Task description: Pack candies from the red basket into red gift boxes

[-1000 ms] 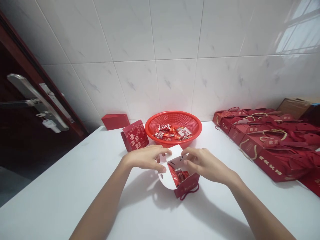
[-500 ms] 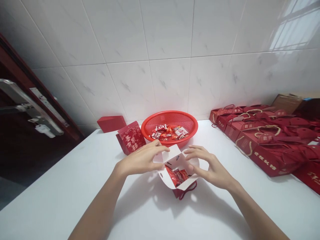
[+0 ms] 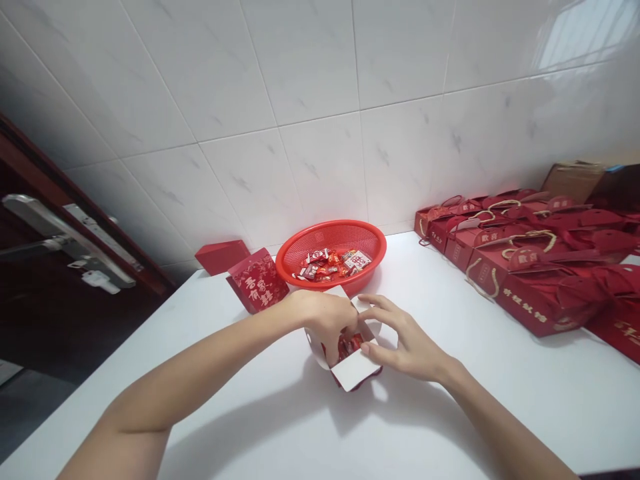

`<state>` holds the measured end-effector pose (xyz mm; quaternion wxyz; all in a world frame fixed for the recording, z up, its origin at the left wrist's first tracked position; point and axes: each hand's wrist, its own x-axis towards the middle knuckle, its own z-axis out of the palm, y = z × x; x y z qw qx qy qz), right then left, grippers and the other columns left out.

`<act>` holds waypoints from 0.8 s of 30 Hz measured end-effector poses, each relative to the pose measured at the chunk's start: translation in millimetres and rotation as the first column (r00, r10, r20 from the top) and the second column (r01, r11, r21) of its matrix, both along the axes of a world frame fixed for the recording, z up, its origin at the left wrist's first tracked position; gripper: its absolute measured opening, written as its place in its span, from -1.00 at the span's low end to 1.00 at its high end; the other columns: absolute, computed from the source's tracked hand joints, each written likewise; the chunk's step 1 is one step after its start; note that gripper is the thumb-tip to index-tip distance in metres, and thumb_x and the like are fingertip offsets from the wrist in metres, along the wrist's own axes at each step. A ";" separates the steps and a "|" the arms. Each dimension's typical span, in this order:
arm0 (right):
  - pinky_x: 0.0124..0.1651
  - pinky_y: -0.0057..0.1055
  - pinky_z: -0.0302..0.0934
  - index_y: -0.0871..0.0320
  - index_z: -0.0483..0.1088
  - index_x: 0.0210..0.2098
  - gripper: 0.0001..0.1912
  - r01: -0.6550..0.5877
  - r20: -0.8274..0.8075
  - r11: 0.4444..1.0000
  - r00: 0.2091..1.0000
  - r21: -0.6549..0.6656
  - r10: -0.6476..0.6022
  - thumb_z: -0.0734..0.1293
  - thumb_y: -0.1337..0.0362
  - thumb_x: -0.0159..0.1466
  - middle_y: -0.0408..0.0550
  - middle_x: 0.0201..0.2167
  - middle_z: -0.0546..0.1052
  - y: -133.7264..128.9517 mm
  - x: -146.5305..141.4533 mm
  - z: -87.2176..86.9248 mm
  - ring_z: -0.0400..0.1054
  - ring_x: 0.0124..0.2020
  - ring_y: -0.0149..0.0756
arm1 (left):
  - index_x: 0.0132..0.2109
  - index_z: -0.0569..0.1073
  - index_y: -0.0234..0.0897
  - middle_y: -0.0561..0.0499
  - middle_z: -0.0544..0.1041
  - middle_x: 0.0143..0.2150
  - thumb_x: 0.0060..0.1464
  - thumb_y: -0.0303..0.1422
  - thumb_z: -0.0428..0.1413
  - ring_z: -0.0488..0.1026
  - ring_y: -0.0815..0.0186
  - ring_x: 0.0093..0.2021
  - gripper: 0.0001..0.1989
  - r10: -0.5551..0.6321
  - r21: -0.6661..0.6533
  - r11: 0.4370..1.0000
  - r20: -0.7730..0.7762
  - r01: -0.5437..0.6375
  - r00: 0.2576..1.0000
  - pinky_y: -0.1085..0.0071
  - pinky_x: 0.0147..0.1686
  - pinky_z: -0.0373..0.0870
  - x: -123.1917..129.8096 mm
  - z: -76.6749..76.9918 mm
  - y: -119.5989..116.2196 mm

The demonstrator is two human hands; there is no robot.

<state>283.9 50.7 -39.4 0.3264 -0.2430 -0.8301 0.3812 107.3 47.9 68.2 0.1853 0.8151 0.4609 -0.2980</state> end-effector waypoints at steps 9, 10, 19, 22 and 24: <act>0.27 -0.03 0.20 0.08 0.40 0.05 -0.60 0.001 -0.038 0.999 0.999 0.032 0.000 0.39 0.24 0.21 0.19 0.28 0.31 4.4 0.6 -4.3 0.26 0.29 0.01 | -0.19 0.62 -0.19 0.02 0.57 -0.39 0.17 -0.44 0.03 0.37 0.33 -0.51 -0.75 -0.079 0.093 0.993 0.102 0.070 0.992 0.44 -0.53 0.16 -9.7 -5.6 7.4; 0.27 -0.03 0.20 0.09 0.36 0.10 -0.54 0.006 -0.050 0.999 0.999 0.037 -0.004 0.39 0.24 0.21 0.19 0.28 0.31 4.9 0.2 -5.2 0.26 0.29 0.01 | -0.20 0.62 -0.21 0.00 0.58 -0.39 0.19 -0.47 -0.01 0.37 0.33 -0.50 -0.72 -0.095 0.137 0.987 0.101 0.081 0.990 0.44 -0.53 0.15 -11.0 -8.3 9.3; 0.26 -0.10 0.23 0.09 0.21 0.23 -0.40 0.013 -0.126 0.997 0.992 0.075 -0.004 0.39 0.15 0.25 0.14 0.24 0.37 8.3 -1.5 -9.4 0.30 0.24 -0.04 | -0.27 0.55 -0.32 -0.13 0.57 -0.34 0.06 -0.65 -0.02 0.41 0.23 -0.47 -0.72 -0.175 0.412 0.895 -0.032 0.173 0.984 0.38 -0.54 0.10 -13.9 -23.8 14.1; 0.26 -0.10 0.23 0.07 0.13 0.29 -0.32 0.011 -0.130 0.998 0.992 0.061 -0.003 0.40 0.13 0.25 0.14 0.26 0.35 7.6 -2.1 -10.4 0.29 0.25 -0.03 | -0.35 0.52 -0.29 -0.06 0.54 -0.41 0.14 -0.57 -0.05 0.39 0.26 -0.48 -0.73 -0.136 0.353 0.932 0.143 0.078 0.980 0.39 -0.49 0.17 -16.0 -19.1 15.1; 0.25 -0.08 0.23 0.07 0.11 0.31 -0.30 0.010 -0.120 0.998 0.993 0.054 -0.003 0.40 0.12 0.25 0.15 0.27 0.34 7.1 -2.5 -11.7 0.28 0.26 -0.01 | -0.38 0.52 -0.28 -0.04 0.53 -0.42 0.19 -0.51 -0.05 0.40 0.28 -0.46 -0.72 -0.088 0.297 0.955 0.243 0.012 0.966 0.40 -0.46 0.20 -16.2 -19.0 15.5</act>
